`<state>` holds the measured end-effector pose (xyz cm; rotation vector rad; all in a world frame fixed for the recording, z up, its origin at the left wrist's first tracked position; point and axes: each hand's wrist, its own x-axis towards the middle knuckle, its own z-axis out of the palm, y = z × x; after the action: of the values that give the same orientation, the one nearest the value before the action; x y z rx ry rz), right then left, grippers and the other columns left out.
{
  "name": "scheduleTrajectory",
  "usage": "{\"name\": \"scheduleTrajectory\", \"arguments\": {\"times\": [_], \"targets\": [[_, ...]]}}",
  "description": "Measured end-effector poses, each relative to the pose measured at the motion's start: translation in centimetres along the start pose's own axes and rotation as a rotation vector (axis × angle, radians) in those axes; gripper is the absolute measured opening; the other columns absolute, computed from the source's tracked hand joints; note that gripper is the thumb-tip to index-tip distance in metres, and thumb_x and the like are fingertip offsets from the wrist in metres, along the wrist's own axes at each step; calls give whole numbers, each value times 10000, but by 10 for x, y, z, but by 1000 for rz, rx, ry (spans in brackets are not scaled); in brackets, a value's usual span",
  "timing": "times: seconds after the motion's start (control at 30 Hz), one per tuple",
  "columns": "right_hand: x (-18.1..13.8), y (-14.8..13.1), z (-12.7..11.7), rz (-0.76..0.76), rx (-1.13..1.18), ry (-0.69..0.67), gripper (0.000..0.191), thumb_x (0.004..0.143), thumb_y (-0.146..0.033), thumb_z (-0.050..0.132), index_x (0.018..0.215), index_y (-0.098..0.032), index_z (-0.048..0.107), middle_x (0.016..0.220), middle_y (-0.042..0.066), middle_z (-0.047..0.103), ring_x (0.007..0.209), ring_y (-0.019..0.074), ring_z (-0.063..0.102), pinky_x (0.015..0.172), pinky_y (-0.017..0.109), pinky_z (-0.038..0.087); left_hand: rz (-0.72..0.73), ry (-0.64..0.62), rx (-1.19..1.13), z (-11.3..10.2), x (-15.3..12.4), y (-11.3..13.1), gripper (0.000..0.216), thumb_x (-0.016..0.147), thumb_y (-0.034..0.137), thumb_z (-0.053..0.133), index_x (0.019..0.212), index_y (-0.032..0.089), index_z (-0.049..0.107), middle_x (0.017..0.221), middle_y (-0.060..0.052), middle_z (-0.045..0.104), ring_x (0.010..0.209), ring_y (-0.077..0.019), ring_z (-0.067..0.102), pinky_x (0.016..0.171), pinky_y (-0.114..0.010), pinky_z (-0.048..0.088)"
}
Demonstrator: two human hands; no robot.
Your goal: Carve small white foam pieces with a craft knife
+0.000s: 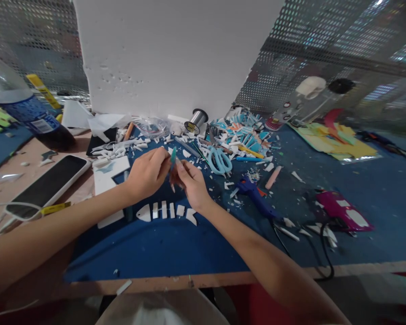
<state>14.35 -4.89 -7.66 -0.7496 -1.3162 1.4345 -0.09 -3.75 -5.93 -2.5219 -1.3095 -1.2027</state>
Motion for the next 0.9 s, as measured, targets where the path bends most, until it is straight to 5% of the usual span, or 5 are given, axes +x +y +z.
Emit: {"name": "scheduleTrajectory", "arguments": {"times": [0.33,0.63,0.9], "targets": [[-2,-5,-7,-21,-80,110,323,839,-442,574,634,-206,491,520,-57,462,430,76,402,452,244,352,-533,-161,-784,13,-2,-5,340,896,438,407,668,185,412,585,35,400,519,-87,352,507,-223,314],[-5,-7,-6,-6,29,39,303,853,-385,571,614,-202,528,510,-48,494,428,79,434,442,252,344,-597,-270,-1141,21,-6,-13,339,854,455,509,684,165,468,621,34,430,527,-70,373,504,-201,339],[-5,-7,-5,53,87,21,276,851,-352,575,620,-205,539,507,-44,505,417,81,431,413,250,337,-600,-310,-1191,22,-8,-15,340,858,446,512,679,159,482,615,31,437,523,-68,384,487,-204,337]]}}
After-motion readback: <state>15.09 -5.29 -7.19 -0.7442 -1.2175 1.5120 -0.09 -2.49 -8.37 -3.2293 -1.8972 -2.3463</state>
